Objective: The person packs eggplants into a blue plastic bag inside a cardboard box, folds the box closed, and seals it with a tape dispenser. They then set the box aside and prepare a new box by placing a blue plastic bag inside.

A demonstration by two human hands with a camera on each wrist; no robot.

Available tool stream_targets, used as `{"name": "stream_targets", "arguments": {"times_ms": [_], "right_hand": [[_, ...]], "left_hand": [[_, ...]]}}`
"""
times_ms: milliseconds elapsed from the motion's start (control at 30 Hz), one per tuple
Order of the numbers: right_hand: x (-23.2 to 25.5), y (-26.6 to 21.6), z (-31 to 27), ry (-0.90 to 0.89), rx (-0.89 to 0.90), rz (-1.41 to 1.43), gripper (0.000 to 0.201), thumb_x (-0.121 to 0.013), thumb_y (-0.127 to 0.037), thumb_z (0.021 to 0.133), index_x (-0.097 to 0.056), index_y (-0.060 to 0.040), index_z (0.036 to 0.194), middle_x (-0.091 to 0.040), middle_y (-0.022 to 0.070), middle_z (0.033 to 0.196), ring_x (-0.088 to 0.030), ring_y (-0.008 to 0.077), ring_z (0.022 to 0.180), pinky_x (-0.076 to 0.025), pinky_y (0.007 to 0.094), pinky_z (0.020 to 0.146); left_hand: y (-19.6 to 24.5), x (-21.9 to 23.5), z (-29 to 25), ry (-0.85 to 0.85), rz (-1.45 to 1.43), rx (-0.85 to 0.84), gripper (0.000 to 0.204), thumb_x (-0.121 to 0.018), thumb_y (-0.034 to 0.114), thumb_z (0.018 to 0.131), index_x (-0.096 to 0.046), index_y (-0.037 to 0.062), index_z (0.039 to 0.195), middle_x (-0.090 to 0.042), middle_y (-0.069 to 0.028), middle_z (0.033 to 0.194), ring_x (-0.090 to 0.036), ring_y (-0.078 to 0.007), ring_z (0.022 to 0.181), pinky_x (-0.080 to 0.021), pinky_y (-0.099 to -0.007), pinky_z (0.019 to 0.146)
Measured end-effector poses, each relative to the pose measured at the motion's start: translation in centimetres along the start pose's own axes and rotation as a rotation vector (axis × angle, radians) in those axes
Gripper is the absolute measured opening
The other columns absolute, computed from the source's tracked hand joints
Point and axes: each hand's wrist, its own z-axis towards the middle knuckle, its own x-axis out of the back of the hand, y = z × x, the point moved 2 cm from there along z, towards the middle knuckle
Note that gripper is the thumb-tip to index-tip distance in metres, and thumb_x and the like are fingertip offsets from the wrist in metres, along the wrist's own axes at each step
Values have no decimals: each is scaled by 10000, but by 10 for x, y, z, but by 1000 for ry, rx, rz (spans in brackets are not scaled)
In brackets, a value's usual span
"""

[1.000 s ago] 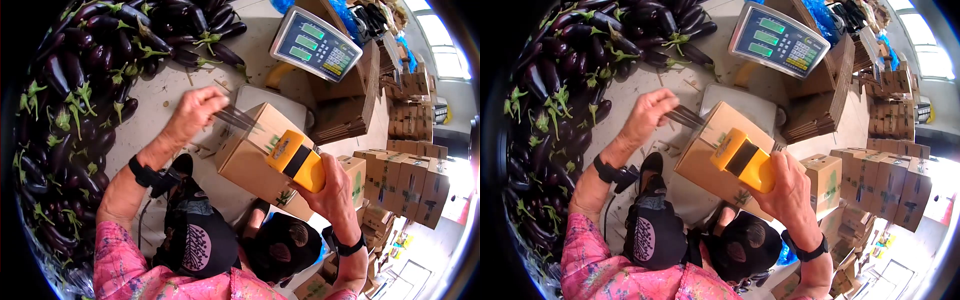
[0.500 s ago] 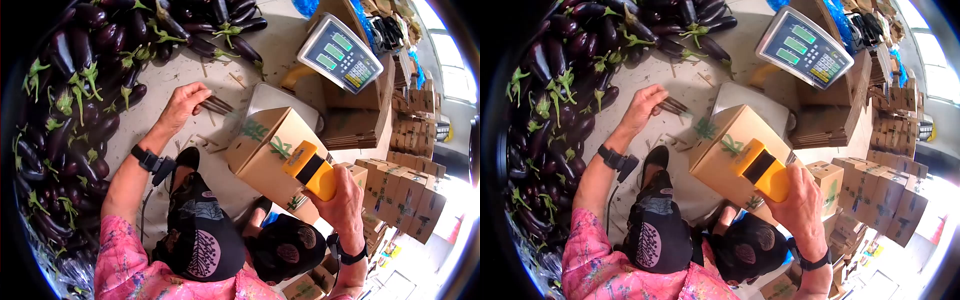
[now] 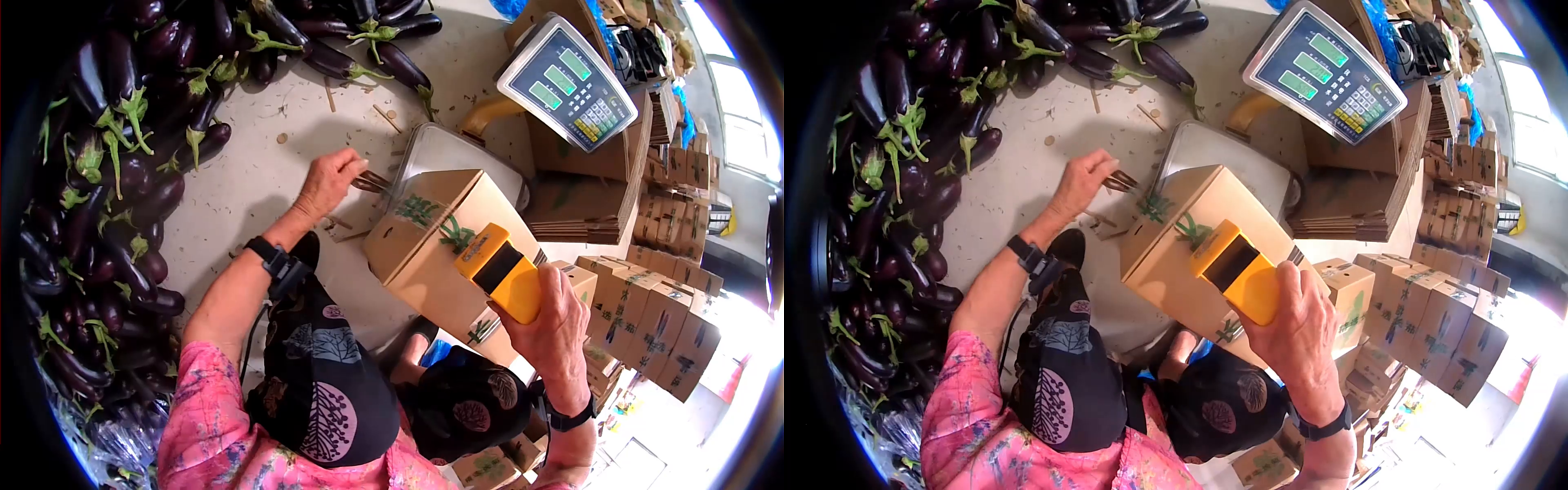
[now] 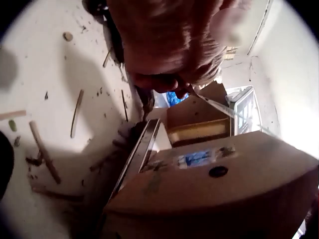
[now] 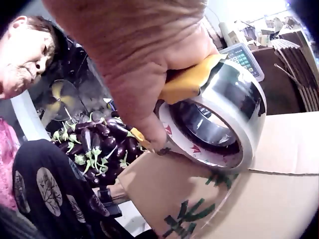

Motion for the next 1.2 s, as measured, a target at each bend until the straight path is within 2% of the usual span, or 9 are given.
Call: {"name": "stream_targets", "arguments": {"times_ms": [33,300,400,433,767,867,967,1100,1200], "right_hand": [[-1,0,1,8,3,-3,528,-863,-312,721,-546,-45,1047,-588,149,870,-627,377,812,-504,466,663],[-6,1,3,19,13,-19,597,-880,-338,698,-554,-27,1089,-589,153,855,-625,376,797,-501,467,647],[-7,2,4,33,39,-28,647,-925,-281,637,-542,-42,1101,-639,163,850,-656,377,742,-551,426,659],[-7,1,5,50,38,-14,625,-927,-259,633,-546,-46,1081,-635,164,839,-655,373,718,-551,417,652],[-9,2,8,40,80,16,593,-893,-300,673,-559,-18,1074,-603,166,810,-635,379,694,-517,436,596],[-10,8,5,88,97,35,576,-888,-281,668,-567,-17,1066,-609,164,811,-643,376,703,-523,426,604],[-16,15,1,136,105,72,579,-878,-252,631,-580,-17,1068,-604,147,788,-630,344,660,-518,395,603],[-17,25,-4,158,154,134,592,-861,-231,607,-581,-19,1083,-603,138,785,-623,322,658,-508,380,603],[-18,28,-4,167,161,162,605,-860,-232,603,-582,-19,1096,-604,143,791,-624,321,668,-509,383,614]], "left_hand": [[-3,-9,-1,-3,29,10,248,-627,233,946,-588,-2,876,-536,-158,691,-472,-227,610,-456,-343,633],[-24,-67,-6,-23,-25,0,202,-603,217,951,-588,26,887,-608,-220,762,-604,-414,750,-486,-432,668],[-17,-84,-17,-76,-34,-93,177,-542,179,977,-616,22,946,-614,-158,757,-605,-301,679,-494,-381,652],[-27,-90,-14,-72,77,-263,131,-509,117,965,-607,29,963,-594,-160,844,-619,-363,756,-508,-418,687],[-43,-85,-5,-486,527,-3,128,-465,158,975,-501,68,1058,-623,-247,1009,-607,-501,862,-494,-548,736],[-42,-81,-2,-319,337,132,238,-493,241,981,-492,69,1146,-589,-278,1148,-609,-473,974,-486,-533,833],[-32,-103,16,120,21,-92,402,-496,300,988,-474,55,1306,-516,-269,1301,-536,-416,1175,-424,-494,998],[-50,-118,17,-1,137,-159,577,-481,368,992,-382,73,1478,-411,-234,1450,-373,-397,1352,-311,-468,1135],[-57,-122,17,-11,270,-119,514,-590,236,946,-446,129,1428,-451,-205,1403,-433,-412,1277,-361,-499,1077]]}}
